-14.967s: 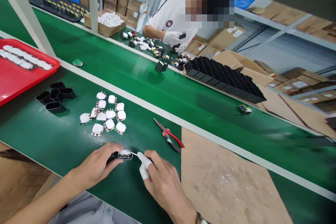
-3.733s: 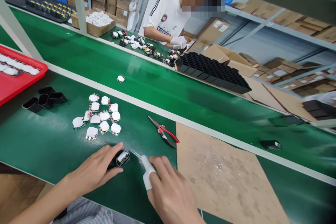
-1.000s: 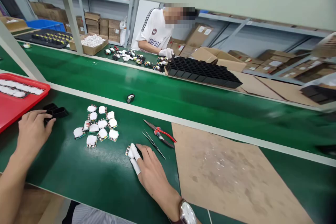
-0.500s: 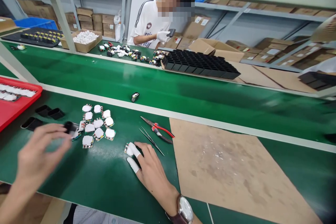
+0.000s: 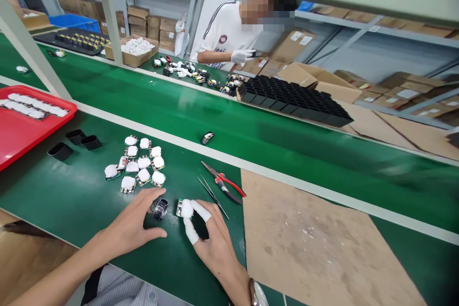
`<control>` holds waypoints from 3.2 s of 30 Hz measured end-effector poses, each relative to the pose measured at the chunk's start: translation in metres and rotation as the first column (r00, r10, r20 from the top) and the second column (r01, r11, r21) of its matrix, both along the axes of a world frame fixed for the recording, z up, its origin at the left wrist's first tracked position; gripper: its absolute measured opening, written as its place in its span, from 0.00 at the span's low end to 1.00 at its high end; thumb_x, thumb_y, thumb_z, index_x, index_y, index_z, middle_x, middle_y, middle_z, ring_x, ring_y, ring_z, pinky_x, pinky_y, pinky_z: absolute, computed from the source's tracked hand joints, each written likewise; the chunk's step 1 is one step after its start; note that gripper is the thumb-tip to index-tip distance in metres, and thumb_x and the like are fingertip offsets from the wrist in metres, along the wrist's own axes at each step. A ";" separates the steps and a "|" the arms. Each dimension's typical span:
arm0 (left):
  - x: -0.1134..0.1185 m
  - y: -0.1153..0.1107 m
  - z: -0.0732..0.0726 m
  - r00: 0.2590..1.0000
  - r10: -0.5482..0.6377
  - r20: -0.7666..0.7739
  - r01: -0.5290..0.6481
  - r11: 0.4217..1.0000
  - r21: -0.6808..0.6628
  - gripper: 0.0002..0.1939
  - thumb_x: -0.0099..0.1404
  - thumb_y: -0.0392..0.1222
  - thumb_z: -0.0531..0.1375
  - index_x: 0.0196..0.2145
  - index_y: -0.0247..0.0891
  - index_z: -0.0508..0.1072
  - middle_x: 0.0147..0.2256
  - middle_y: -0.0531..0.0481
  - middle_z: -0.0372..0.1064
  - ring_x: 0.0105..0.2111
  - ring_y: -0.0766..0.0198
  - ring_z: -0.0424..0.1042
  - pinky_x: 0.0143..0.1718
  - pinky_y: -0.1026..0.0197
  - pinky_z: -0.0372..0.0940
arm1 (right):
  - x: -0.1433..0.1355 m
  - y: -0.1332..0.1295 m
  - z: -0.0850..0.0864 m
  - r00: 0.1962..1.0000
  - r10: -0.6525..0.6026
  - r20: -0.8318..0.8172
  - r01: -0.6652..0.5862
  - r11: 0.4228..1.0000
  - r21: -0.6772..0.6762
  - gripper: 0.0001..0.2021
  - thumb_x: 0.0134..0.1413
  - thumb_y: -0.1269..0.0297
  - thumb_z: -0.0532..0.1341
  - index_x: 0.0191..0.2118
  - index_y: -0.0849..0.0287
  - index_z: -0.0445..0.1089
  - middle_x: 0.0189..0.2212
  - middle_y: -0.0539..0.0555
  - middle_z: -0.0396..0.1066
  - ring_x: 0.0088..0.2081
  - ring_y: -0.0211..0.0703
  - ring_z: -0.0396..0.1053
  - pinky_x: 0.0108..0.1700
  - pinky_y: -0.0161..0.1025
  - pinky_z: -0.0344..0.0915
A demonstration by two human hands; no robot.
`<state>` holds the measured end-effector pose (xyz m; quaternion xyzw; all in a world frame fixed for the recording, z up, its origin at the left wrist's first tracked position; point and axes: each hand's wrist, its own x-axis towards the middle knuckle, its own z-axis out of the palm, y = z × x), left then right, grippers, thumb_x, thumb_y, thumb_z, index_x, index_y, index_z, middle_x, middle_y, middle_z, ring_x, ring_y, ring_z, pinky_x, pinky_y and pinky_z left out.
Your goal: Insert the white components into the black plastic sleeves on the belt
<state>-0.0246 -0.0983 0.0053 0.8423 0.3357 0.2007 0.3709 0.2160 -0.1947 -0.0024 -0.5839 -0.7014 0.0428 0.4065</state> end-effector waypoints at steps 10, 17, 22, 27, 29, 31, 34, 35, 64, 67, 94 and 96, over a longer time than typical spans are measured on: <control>0.005 -0.005 -0.022 0.983 -0.093 0.159 0.071 0.988 0.139 0.39 0.74 0.36 0.62 0.74 0.51 0.47 0.61 0.41 0.69 0.61 0.50 0.69 0.60 0.42 0.71 | -0.025 -0.009 0.029 0.967 0.087 0.240 -0.098 0.995 0.036 0.25 0.62 0.78 0.63 0.63 0.61 0.65 0.53 0.66 0.71 0.52 0.58 0.68 0.48 0.53 0.75; 0.002 -0.006 -0.020 0.977 -0.113 0.178 0.082 0.981 0.173 0.41 0.76 0.34 0.59 0.76 0.48 0.42 0.62 0.40 0.69 0.62 0.51 0.68 0.60 0.44 0.72 | -0.027 -0.007 0.034 0.924 0.103 0.368 -0.102 0.995 -0.023 0.20 0.64 0.76 0.61 0.60 0.64 0.67 0.53 0.67 0.70 0.52 0.59 0.67 0.47 0.54 0.76; 0.002 -0.007 -0.024 0.977 -0.123 0.174 0.092 0.979 0.180 0.42 0.75 0.32 0.59 0.77 0.46 0.39 0.62 0.38 0.69 0.63 0.50 0.67 0.61 0.42 0.71 | -0.028 -0.005 0.040 0.901 0.130 0.414 -0.114 0.991 -0.064 0.16 0.62 0.78 0.59 0.54 0.64 0.70 0.53 0.67 0.69 0.51 0.60 0.66 0.45 0.54 0.76; 0.001 -0.007 -0.022 0.976 -0.143 0.166 0.114 0.978 0.176 0.42 0.77 0.33 0.57 0.77 0.46 0.38 0.63 0.37 0.68 0.63 0.48 0.66 0.61 0.41 0.70 | -0.030 -0.002 0.043 0.892 0.164 0.422 -0.128 0.985 -0.114 0.16 0.58 0.81 0.56 0.49 0.64 0.71 0.52 0.68 0.68 0.50 0.60 0.66 0.45 0.55 0.76; 0.001 -0.007 -0.021 0.976 -0.153 0.156 0.126 0.977 0.172 0.41 0.77 0.34 0.57 0.77 0.47 0.37 0.62 0.37 0.69 0.63 0.47 0.67 0.60 0.41 0.71 | -0.029 -0.001 0.044 0.894 0.184 0.409 -0.130 0.979 -0.156 0.17 0.58 0.80 0.56 0.50 0.63 0.71 0.52 0.67 0.69 0.51 0.60 0.67 0.45 0.55 0.77; 0.001 -0.007 -0.020 0.979 -0.145 0.143 0.122 0.980 0.158 0.42 0.77 0.36 0.57 0.77 0.47 0.36 0.62 0.37 0.69 0.62 0.47 0.68 0.60 0.40 0.71 | -0.026 0.000 0.045 0.909 0.194 0.370 -0.130 0.973 -0.190 0.18 0.61 0.78 0.55 0.55 0.62 0.69 0.53 0.66 0.70 0.52 0.59 0.68 0.47 0.55 0.78; 0.000 -0.008 -0.022 0.982 -0.131 0.136 0.116 0.986 0.116 0.42 0.77 0.40 0.59 0.77 0.47 0.36 0.63 0.37 0.69 0.63 0.47 0.69 0.61 0.40 0.71 | -0.021 0.001 0.045 0.934 0.195 0.301 -0.151 0.975 -0.162 0.16 0.67 0.73 0.56 0.58 0.61 0.67 0.55 0.65 0.71 0.54 0.56 0.69 0.49 0.53 0.78; 0.000 -0.008 -0.022 0.981 -0.132 0.139 0.119 0.988 0.101 0.42 0.78 0.41 0.59 0.77 0.47 0.37 0.63 0.37 0.69 0.64 0.47 0.69 0.61 0.40 0.71 | -0.021 0.001 0.044 0.937 0.200 0.286 -0.165 0.976 -0.143 0.14 0.68 0.72 0.57 0.56 0.61 0.68 0.55 0.65 0.71 0.54 0.56 0.70 0.49 0.53 0.78; -0.006 -0.012 -0.030 0.986 -0.041 0.164 0.007 0.979 0.205 0.18 0.78 0.42 0.59 0.62 0.42 0.65 0.53 0.41 0.77 0.51 0.53 0.81 0.51 0.49 0.79 | 0.003 -0.010 0.031 0.926 0.107 0.362 -0.079 0.993 -0.091 0.13 0.65 0.77 0.53 0.48 0.59 0.70 0.45 0.60 0.71 0.38 0.46 0.72 0.34 0.41 0.73; -0.008 -0.013 -0.035 0.986 -0.008 0.167 -0.024 0.981 0.195 0.21 0.77 0.44 0.60 0.64 0.43 0.62 0.54 0.42 0.77 0.52 0.52 0.81 0.52 0.48 0.79 | 0.000 -0.013 0.037 0.906 0.099 0.411 -0.073 0.994 -0.077 0.11 0.62 0.79 0.53 0.39 0.57 0.68 0.44 0.60 0.71 0.37 0.47 0.71 0.33 0.41 0.71; -0.006 -0.015 -0.037 0.979 -0.018 0.204 -0.022 0.981 0.193 0.28 0.78 0.44 0.59 0.70 0.44 0.55 0.56 0.43 0.78 0.54 0.54 0.80 0.55 0.51 0.78 | -0.005 0.000 0.048 0.883 0.154 0.444 -0.115 0.987 -0.114 0.12 0.53 0.83 0.53 0.31 0.57 0.64 0.40 0.59 0.69 0.36 0.47 0.66 0.32 0.42 0.65; -0.006 -0.015 -0.038 0.980 -0.018 0.198 -0.021 0.981 0.191 0.28 0.78 0.44 0.59 0.70 0.44 0.55 0.56 0.43 0.78 0.54 0.55 0.80 0.55 0.52 0.78 | -0.004 -0.002 0.053 0.876 0.149 0.458 -0.110 0.988 -0.110 0.13 0.53 0.83 0.53 0.29 0.56 0.63 0.40 0.59 0.69 0.35 0.47 0.66 0.31 0.42 0.64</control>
